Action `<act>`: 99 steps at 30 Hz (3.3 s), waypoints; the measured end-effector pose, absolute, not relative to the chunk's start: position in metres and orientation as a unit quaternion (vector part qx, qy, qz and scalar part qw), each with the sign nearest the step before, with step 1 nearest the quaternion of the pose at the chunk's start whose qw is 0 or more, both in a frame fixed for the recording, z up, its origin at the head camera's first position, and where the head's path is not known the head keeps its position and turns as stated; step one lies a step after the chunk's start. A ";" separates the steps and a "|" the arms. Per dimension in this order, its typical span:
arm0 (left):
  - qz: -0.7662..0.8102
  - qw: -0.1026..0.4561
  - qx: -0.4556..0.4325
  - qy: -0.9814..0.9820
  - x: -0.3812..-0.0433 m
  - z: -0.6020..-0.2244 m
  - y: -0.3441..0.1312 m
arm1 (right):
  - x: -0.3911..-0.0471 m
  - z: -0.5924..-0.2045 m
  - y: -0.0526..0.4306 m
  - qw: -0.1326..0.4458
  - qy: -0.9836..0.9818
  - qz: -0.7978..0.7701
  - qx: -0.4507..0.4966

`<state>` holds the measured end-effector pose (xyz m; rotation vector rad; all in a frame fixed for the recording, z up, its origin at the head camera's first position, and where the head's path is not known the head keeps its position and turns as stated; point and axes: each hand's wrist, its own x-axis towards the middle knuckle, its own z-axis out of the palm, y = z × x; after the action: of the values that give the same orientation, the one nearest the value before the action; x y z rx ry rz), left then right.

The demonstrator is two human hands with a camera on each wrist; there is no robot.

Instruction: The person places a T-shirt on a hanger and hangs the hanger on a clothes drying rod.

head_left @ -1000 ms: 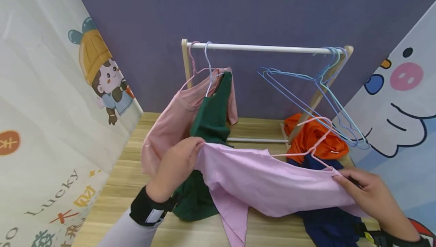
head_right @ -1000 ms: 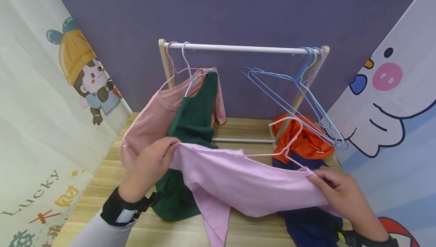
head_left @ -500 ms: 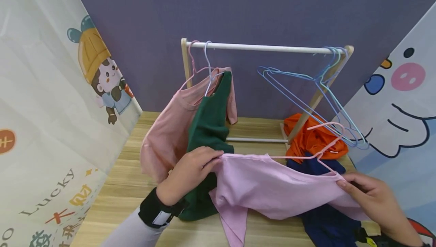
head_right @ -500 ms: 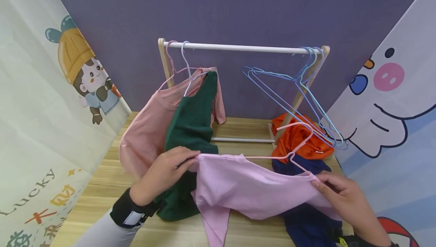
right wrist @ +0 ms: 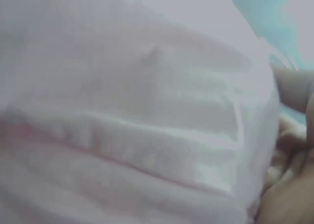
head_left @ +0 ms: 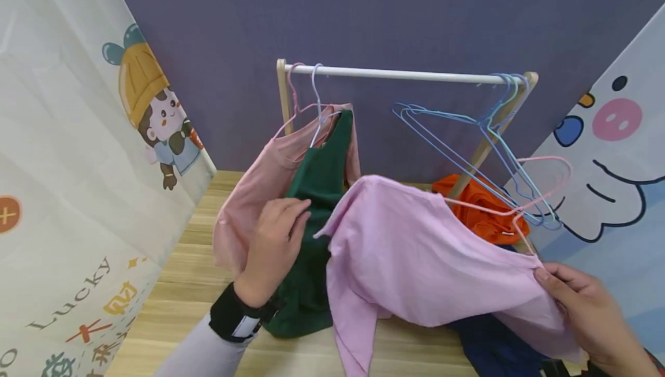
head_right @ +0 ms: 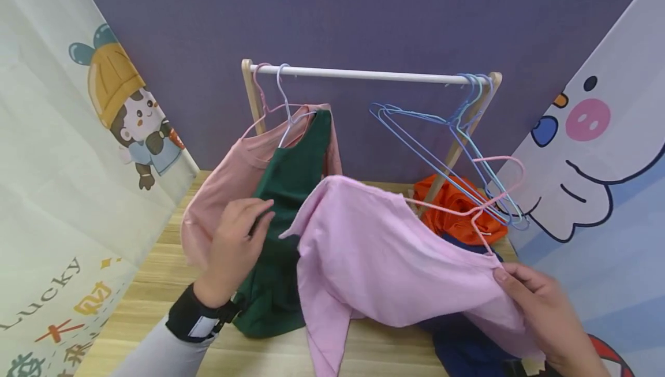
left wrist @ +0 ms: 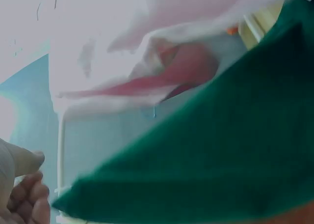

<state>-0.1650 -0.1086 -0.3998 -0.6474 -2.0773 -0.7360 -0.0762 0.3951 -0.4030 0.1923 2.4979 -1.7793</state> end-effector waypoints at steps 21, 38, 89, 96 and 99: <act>-0.308 0.339 -0.145 -0.877 -0.172 -0.382 -0.116 | -0.123 -0.376 0.259 0.178 0.580 -0.783 -0.136; -0.332 0.317 -0.130 -0.879 -0.170 -0.379 -0.117 | -0.177 -0.307 0.172 0.075 0.646 -0.754 -0.089; -0.372 0.261 -0.086 -0.887 -0.173 -0.370 -0.124 | -0.235 -0.354 0.093 0.085 0.680 -0.720 -0.112; -0.373 0.251 -0.091 -0.888 -0.173 -0.372 -0.126 | -0.206 -0.364 0.147 0.011 0.779 -0.606 -0.163; -0.375 0.251 -0.094 -0.887 -0.173 -0.372 -0.127 | -0.193 -0.378 0.183 -0.022 0.831 -0.530 -0.167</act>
<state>-0.1726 -0.1270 -0.3720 -0.2567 -2.4146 -1.0211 -0.1932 0.1832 -0.3781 -0.5335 2.6474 -1.6887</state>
